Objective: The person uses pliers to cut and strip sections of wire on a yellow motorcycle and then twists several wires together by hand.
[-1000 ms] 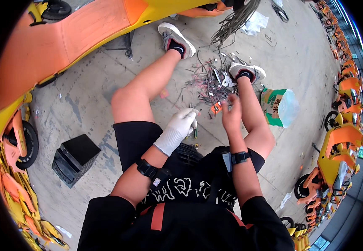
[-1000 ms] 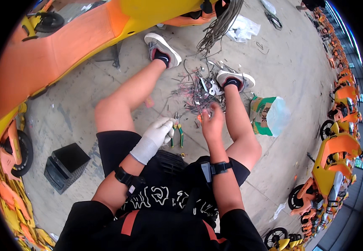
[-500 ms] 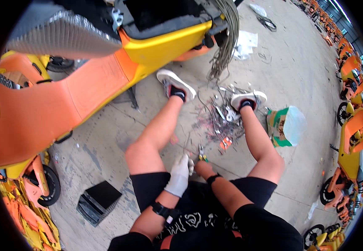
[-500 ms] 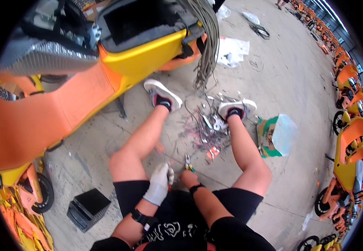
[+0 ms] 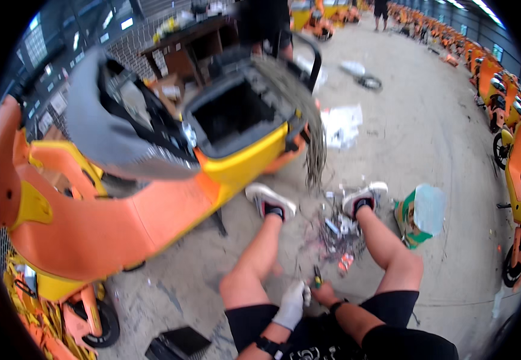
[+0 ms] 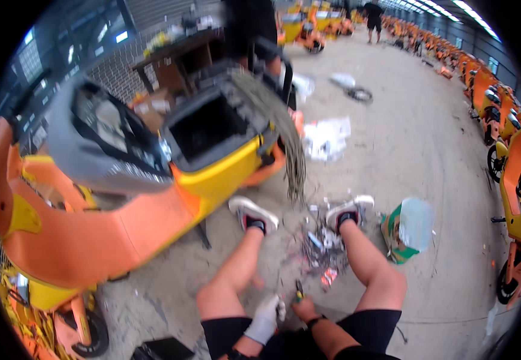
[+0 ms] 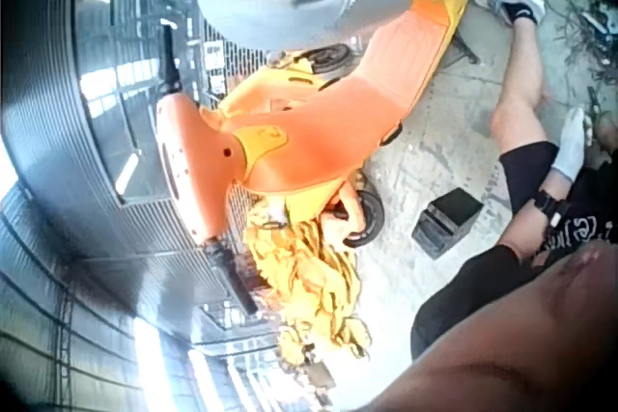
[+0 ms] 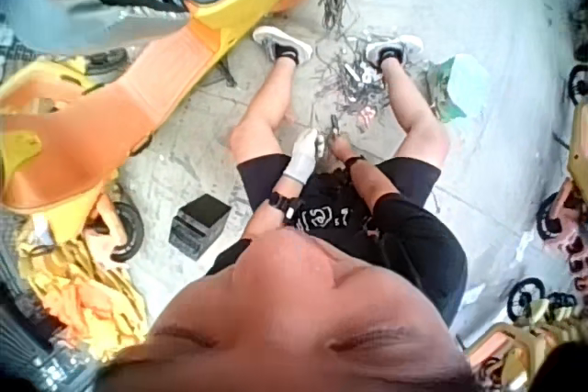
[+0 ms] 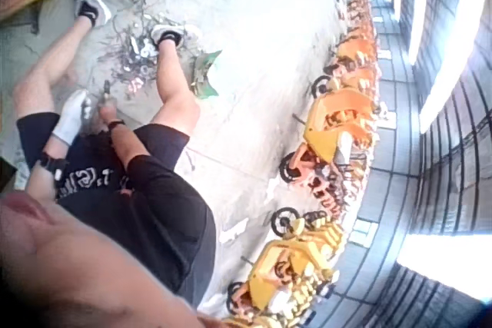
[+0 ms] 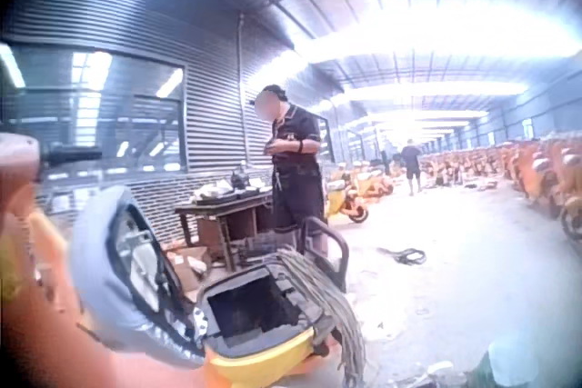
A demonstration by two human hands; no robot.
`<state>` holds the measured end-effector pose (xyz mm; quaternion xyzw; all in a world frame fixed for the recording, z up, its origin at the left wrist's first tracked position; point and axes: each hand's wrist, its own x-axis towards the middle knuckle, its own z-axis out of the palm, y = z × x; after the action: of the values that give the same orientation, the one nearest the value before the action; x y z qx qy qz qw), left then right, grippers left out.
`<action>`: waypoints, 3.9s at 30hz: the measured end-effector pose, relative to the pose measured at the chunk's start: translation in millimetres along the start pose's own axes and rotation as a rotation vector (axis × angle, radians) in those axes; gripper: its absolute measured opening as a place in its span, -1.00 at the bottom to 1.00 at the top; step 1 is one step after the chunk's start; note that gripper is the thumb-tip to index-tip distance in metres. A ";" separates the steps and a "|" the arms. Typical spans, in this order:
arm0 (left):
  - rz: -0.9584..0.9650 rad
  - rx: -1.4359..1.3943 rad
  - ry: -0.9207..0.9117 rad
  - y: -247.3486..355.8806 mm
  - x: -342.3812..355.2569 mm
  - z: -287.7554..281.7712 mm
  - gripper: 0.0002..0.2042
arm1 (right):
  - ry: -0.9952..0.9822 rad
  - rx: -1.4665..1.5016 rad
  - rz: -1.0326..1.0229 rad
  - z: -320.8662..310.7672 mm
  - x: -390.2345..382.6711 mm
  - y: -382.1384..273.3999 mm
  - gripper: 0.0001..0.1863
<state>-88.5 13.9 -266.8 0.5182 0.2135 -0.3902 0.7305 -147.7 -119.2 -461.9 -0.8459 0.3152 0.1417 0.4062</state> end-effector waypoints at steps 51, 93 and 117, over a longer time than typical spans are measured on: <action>0.382 0.377 -0.392 -57.0 -49.1 11.6 -0.77 | -1.292 1.448 -0.750 -312.6 -408.8 -237.8 -0.72; 0.132 -0.006 -0.374 3.2 -1.7 -1.2 -0.72 | -1.076 1.167 -0.217 -261.5 -210.2 -243.1 -0.74; 0.192 -0.115 -0.521 -12.6 -2.5 -4.6 -0.68 | -0.967 1.331 -0.196 -232.9 -166.5 -212.5 -0.66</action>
<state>-99.6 17.0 -274.2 0.3762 -0.0097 -0.4264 0.8226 -140.5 -130.2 -105.6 -0.2981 0.0486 0.2378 0.9232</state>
